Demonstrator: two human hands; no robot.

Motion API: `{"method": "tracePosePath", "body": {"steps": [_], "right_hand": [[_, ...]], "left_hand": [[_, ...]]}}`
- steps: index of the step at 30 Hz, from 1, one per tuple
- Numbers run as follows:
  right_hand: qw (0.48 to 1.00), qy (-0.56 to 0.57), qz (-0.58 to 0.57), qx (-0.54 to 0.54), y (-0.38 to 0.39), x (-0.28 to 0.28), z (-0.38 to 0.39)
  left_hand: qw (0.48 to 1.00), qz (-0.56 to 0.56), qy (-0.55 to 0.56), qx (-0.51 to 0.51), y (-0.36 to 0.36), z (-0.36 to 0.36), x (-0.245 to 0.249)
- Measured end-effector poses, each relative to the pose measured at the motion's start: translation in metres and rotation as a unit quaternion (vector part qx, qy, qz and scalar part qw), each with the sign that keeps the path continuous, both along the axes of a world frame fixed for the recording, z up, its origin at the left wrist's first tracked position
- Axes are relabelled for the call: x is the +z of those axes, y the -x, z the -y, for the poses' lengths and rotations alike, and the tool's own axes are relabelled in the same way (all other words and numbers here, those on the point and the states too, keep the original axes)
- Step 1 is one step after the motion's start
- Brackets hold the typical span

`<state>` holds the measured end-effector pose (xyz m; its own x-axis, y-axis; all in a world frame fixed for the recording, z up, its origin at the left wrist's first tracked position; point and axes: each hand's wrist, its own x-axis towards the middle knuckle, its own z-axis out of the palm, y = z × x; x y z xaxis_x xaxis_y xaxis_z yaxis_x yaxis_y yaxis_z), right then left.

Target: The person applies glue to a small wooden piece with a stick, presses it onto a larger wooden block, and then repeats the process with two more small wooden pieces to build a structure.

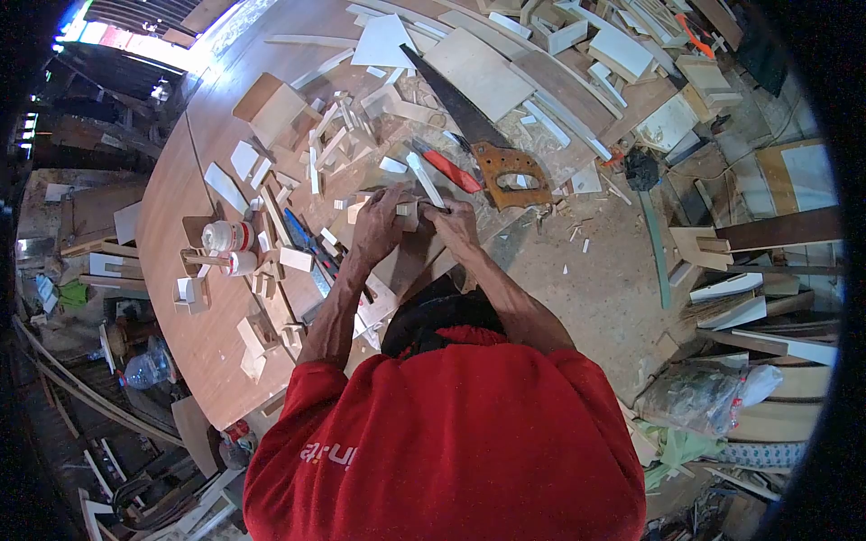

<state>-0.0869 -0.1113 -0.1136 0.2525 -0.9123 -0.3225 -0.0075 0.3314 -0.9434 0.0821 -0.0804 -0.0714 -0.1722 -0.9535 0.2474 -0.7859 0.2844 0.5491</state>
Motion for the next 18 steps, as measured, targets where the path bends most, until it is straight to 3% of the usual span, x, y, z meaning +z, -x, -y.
{"method": "tracePosePath", "body": {"steps": [18], "right_hand": [[1.000,-0.015,-0.008,0.015,0.0024,0.0088,-0.0003]], "left_hand": [[1.000,0.016,0.007,0.007,0.0000,0.0000,-0.0003]]}}
